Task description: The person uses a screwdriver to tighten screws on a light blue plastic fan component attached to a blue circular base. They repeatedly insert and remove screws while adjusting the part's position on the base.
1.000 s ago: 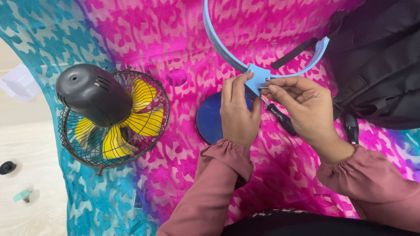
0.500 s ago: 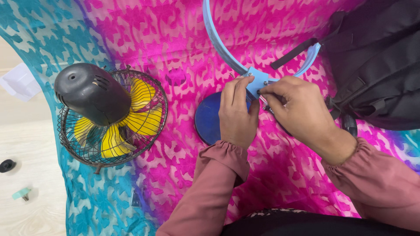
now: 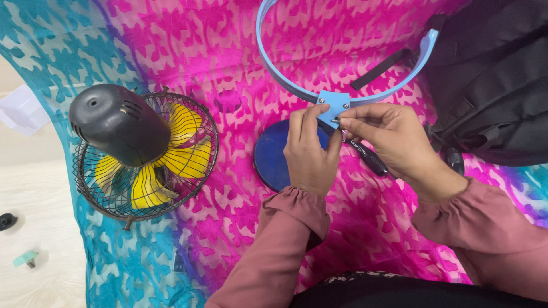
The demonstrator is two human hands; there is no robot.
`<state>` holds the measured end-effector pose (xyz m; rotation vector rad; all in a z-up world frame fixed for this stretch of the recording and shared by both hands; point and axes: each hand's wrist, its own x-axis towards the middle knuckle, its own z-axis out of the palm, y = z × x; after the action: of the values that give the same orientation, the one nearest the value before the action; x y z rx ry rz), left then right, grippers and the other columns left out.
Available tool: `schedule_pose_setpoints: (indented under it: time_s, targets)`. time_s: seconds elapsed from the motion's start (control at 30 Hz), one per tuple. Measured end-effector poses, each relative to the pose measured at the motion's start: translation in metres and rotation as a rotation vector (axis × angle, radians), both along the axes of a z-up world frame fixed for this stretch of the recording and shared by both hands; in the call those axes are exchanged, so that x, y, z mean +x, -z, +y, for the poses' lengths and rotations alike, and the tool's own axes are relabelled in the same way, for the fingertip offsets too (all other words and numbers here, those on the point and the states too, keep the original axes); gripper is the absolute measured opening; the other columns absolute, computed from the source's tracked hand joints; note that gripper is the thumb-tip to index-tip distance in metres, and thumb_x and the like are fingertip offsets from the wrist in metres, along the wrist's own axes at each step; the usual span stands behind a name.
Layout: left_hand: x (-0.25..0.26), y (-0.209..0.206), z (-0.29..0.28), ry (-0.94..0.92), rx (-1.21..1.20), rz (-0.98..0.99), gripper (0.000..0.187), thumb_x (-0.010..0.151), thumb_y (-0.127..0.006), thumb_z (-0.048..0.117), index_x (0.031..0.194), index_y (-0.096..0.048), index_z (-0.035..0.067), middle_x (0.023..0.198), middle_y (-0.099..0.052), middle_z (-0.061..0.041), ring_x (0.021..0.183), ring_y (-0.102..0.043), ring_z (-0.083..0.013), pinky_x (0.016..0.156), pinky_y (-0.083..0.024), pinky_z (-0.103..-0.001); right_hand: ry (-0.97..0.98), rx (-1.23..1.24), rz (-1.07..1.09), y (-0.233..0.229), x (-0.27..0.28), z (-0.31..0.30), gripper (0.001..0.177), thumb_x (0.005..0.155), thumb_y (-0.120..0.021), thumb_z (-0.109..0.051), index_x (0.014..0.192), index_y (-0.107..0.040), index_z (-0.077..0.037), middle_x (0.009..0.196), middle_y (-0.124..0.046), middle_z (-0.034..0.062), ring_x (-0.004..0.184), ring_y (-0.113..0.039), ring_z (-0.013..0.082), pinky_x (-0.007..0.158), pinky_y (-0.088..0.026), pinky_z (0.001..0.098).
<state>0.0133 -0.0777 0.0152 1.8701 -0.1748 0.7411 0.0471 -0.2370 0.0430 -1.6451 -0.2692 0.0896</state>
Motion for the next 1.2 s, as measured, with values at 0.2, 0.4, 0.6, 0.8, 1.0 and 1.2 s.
schedule_pose_setpoints:
  time_s: [0.2,0.4,0.6,0.8,1.0,1.2]
  targets:
    - [0.003,0.002,0.002,-0.016,0.014,-0.05,0.052,0.085,-0.079,0.004,0.132,-0.058,0.007,0.123,-0.058,-0.012,0.114,-0.064,-0.0314,0.092,-0.055,-0.042,0.096,-0.011,-0.055,-0.005,-0.006,0.009,0.022,0.097,-0.067,-0.005,0.116,-0.071,0.004,0.104,-0.075,0.0082,0.092,-0.07,0.0093,0.084,-0.057,0.0227]
    - [0.003,0.001,0.001,-0.007,0.0,-0.07,0.054,0.085,-0.079,0.003,0.134,-0.056,0.007,0.124,-0.058,-0.013,0.116,-0.063,-0.032,0.094,-0.055,-0.042,0.095,-0.199,-0.099,-0.021,-0.008,0.006,0.022,0.096,-0.068,-0.004,0.115,-0.072,0.006,0.1,-0.076,0.0081,0.085,-0.069,0.0077,0.075,-0.056,0.0202]
    - [0.003,-0.001,0.008,0.006,0.057,-0.103,0.056,0.082,-0.078,0.0,0.134,-0.057,0.008,0.126,-0.058,-0.013,0.12,-0.061,-0.0335,0.099,-0.053,-0.042,0.111,-0.285,-0.213,-0.033,-0.015,0.018,0.017,0.094,-0.071,-0.004,0.107,-0.065,0.006,0.095,-0.073,0.0079,0.084,-0.07,0.0077,0.073,-0.059,0.0215]
    - [0.001,0.001,0.011,0.028,0.135,-0.153,0.055,0.081,-0.077,-0.002,0.132,-0.058,0.007,0.129,-0.057,-0.014,0.127,-0.058,-0.0345,0.106,-0.051,-0.043,0.086,-0.592,-0.427,-0.057,-0.021,0.024,0.031,0.089,-0.075,-0.005,0.109,-0.051,0.001,0.088,-0.072,0.0109,0.081,-0.075,0.0149,0.07,-0.059,0.0288]
    - [0.007,0.003,0.017,0.028,0.211,-0.185,0.049,0.08,-0.073,-0.003,0.127,-0.061,0.007,0.129,-0.06,-0.012,0.13,-0.058,-0.0326,0.109,-0.052,-0.042,-0.026,-0.795,-0.532,-0.063,-0.023,0.028,0.025,0.088,-0.072,-0.003,0.106,-0.054,0.0,0.087,-0.073,0.0142,0.083,-0.076,0.0241,0.07,-0.06,0.0331]
    - [0.006,0.003,0.022,0.044,0.167,-0.149,0.043,0.08,-0.075,-0.002,0.12,-0.062,0.008,0.125,-0.061,-0.01,0.127,-0.061,-0.0314,0.103,-0.054,-0.041,0.063,-0.723,-0.444,-0.047,-0.02,0.027,0.025,0.087,-0.074,-0.002,0.101,-0.054,-0.002,0.083,-0.073,0.0124,0.076,-0.075,0.0189,0.067,-0.058,0.0321]
